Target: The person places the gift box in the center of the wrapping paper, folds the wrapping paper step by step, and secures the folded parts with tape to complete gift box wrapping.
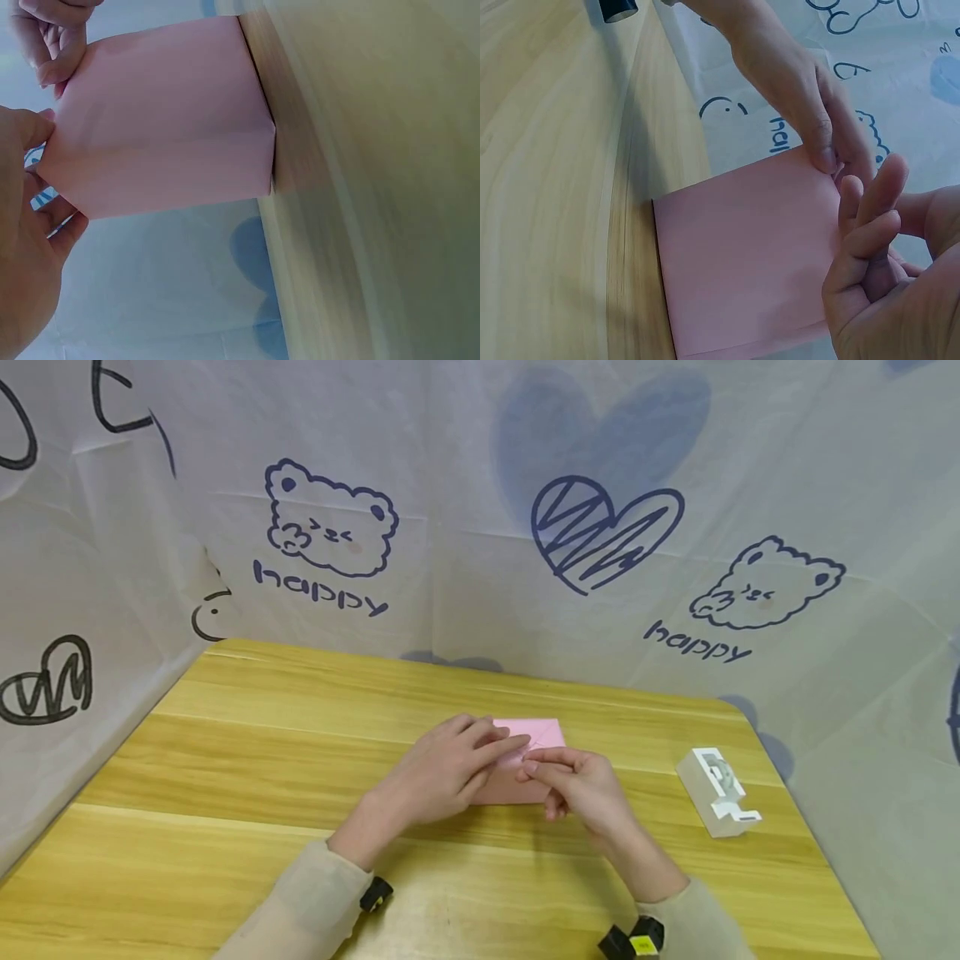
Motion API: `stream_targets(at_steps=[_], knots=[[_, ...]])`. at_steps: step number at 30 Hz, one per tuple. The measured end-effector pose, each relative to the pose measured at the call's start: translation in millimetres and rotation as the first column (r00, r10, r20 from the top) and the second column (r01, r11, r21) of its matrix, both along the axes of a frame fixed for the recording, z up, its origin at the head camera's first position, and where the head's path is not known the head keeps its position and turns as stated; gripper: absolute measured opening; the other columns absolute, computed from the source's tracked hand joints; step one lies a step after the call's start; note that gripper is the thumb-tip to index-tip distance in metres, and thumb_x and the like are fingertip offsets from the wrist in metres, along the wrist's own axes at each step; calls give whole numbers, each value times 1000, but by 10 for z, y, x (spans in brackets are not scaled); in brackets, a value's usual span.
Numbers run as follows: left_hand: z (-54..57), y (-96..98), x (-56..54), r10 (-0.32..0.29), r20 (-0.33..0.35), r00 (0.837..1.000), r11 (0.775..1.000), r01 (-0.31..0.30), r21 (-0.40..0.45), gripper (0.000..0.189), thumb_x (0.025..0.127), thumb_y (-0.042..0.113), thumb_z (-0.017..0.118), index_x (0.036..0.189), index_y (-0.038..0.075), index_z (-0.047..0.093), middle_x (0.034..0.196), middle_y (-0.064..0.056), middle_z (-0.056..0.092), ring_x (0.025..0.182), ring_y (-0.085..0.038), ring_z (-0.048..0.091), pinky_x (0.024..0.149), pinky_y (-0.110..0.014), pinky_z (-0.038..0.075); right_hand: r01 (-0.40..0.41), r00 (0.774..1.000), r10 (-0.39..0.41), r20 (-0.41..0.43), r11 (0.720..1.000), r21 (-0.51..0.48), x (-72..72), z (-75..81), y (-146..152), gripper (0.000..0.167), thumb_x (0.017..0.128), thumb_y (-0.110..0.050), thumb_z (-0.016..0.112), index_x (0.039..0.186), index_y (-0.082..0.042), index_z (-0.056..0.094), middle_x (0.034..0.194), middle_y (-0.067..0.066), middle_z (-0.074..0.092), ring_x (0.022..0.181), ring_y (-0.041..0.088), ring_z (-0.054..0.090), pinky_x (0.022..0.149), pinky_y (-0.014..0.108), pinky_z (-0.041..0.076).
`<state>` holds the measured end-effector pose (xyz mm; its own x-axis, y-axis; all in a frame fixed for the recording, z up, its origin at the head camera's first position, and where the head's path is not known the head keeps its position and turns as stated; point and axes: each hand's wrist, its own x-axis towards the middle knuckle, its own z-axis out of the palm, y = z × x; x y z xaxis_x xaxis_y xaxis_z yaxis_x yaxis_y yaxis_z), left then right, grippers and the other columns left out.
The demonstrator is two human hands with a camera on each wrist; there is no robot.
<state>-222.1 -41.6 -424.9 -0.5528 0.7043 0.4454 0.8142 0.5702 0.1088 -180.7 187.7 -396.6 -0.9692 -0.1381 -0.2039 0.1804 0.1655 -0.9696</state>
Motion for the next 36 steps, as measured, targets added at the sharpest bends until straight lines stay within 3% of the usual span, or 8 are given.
stream_targets(at_steps=[11, 16, 23, 30, 36], knots=[[17, 40, 34, 37, 39, 999, 999, -36, -34, 39, 109, 24, 47, 146, 29, 61, 139, -2, 61, 122, -24, 55, 105, -42, 50, 7, 1000, -7, 17, 1000, 5, 13, -13, 25, 27, 100, -15, 70, 120, 4, 71, 96, 6, 78, 50, 7, 52, 48, 19, 47], [20, 48, 39, 46, 28, 999, 998, -45, -33, 39, 110, 25, 47, 145, 28, 63, 140, -2, 60, 118, -24, 55, 102, -41, 51, 52, 999, -51, -14, 999, 15, 72, -101, 24, 24, 101, -15, 69, 120, -1, 73, 99, 6, 79, 49, 8, 51, 48, 20, 46], [12, 57, 24, 33, -6, 999, 999, -33, -3, 37, 109, 22, 48, 142, 27, 64, 136, -4, 61, 111, -24, 56, 95, -40, 53, 123, 988, -127, -87, 991, -55, 138, -234, -75, 20, 99, -12, 73, 116, -2, 72, 97, 7, 79, 46, 7, 46, 46, 18, 42], [8, 49, 19, 33, 14, 999, 999, -33, -2, 38, 109, 22, 49, 143, 27, 64, 137, -5, 61, 113, -24, 56, 95, -40, 54, 208, 969, -206, -134, 978, 0, 160, -320, -109, 27, 96, -10, 76, 96, -4, 49, 95, 13, 80, 41, 9, 46, 42, 20, 41], [8, 22, 12, 25, 54, 998, 1000, -25, 2, 38, 109, 22, 51, 144, 29, 63, 143, -3, 60, 125, -26, 56, 106, -44, 51, 223, 966, -211, -146, 972, 70, 167, -397, -5, 33, 92, -11, 80, 89, -5, 48, 83, 10, 76, 44, 12, 52, 44, 21, 44]])
